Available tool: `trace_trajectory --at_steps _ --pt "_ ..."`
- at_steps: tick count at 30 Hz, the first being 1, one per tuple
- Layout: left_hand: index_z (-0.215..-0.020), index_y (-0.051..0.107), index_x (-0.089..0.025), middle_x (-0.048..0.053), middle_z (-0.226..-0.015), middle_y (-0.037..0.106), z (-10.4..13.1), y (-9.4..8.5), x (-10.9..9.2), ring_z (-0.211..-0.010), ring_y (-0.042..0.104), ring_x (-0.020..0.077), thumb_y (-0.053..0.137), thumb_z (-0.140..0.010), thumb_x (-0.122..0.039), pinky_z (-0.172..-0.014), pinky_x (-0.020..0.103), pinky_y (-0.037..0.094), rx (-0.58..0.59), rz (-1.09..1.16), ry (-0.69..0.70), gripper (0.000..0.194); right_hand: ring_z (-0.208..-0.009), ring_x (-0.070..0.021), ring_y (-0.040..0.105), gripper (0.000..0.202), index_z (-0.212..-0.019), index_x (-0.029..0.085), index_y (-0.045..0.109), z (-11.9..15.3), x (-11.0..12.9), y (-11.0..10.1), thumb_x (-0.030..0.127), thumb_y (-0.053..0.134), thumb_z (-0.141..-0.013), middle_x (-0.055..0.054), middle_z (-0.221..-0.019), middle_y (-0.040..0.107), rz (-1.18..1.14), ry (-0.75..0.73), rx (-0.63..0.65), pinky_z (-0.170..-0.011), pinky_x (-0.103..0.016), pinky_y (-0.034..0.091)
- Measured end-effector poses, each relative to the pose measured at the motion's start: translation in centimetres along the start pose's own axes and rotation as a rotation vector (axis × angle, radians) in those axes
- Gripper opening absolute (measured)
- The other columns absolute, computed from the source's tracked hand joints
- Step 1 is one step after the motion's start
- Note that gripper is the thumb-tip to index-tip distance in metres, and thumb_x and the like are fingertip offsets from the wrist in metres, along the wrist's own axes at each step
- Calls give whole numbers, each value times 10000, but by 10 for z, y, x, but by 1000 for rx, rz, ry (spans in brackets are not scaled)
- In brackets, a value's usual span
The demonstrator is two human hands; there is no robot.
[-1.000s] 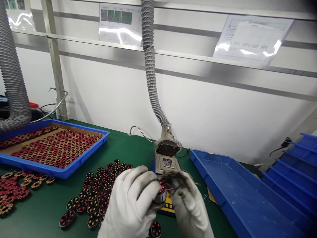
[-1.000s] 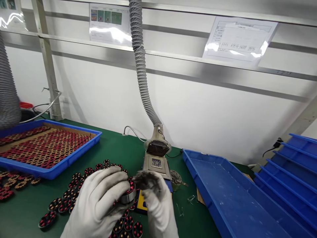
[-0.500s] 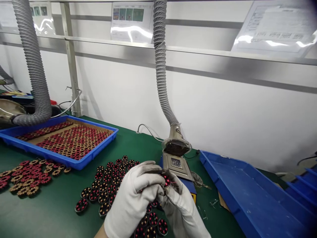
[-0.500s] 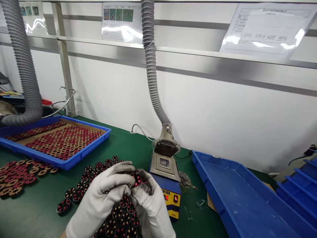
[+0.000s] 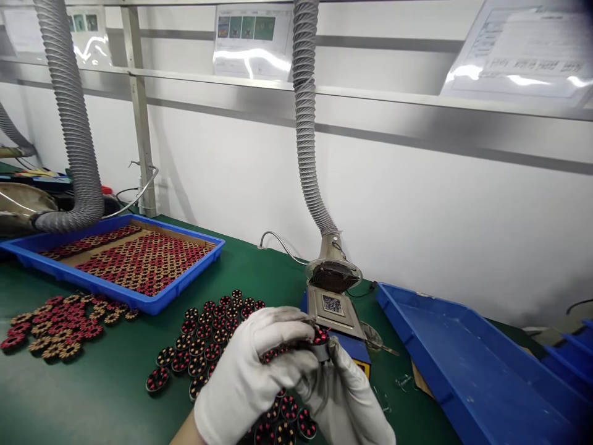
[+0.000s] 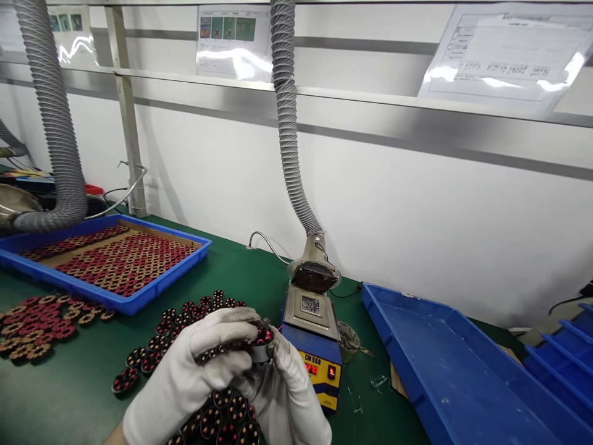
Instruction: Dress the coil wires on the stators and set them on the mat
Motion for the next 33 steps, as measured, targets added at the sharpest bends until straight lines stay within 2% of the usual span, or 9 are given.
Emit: trace_trajectory --at_steps 4,7,12,16,19,24,26,30,33 --pt "-802 657 -196 54 -898 665 2 -16 5 -964 584 215 486 -750 -144 -819 292 506 -117 100 -14 185 -874 -210 640 334 -931 232 676 3 8 4 323 775 -626 -47 -938 708 140 -108 -54 -789 -367 518" --pt "-837 656 -191 50 -936 663 5 -28 14 -973 585 197 483 -803 -159 -810 247 500 -237 228 -143 179 -929 -224 626 343 -912 224 681 4 12 5 323 789 -602 -52 -943 706 190 -163 -92 -838 -379 499" --pt "-844 696 -166 77 -961 659 1 -1 19 -851 621 208 561 -684 -94 -732 253 532 -46 327 -236 221 -898 -233 645 351 -909 224 677 -9 6 -5 318 795 -591 -64 -938 708 186 -154 -73 -820 -385 507" --pt "-721 696 -181 48 -818 680 0 -19 17 -842 624 190 548 -652 -70 -743 218 527 -214 317 -167 198 -831 -230 669 389 -855 213 686 -28 2 -34 283 839 -505 -67 -902 719 230 -174 -63 -764 -350 528" --pt "-769 694 -179 50 -875 681 2 -36 20 -856 629 190 558 -702 -107 -756 224 532 -335 245 -215 169 -827 -225 670 400 -845 214 691 -35 0 -47 302 847 -488 -64 -884 724 264 -174 -80 -788 -352 518" --pt "-800 701 -167 66 -929 664 -2 -3 20 -828 630 193 565 -647 -69 -730 218 532 -25 324 -268 226 -812 -214 664 362 -875 227 681 -23 1 -20 326 816 -554 -57 -921 713 192 -184 -34 -792 -367 513" --pt "-746 701 -171 58 -873 672 -2 -7 20 -809 630 180 544 -646 -61 -707 193 528 -83 379 -237 215 -832 -216 657 339 -905 236 677 -13 1 -10 324 791 -598 -57 -941 708 165 -165 -31 -797 -375 510" --pt "-741 689 -222 3 -859 680 3 -36 19 -857 621 143 545 -715 -73 -769 161 501 -334 277 -189 210 -831 -210 650 286 -931 252 680 -2 0 -3 347 740 -668 -52 -924 714 77 -44 -19 -751 -367 518" --pt "-930 665 -229 28 -1044 634 -1 -25 8 -977 582 182 599 -685 -66 -892 260 474 -184 56 -129 301 -854 -208 642 264 -904 249 689 -1 -4 9 406 705 -693 -46 -944 711 -46 62 79 -721 -347 515"
Point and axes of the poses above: each hand's wrist, its own z-axis away from the middle knuckle, its own y-axis out of the palm, x = y × z, the point moved 9 cm from there along -z, towards the middle knuckle
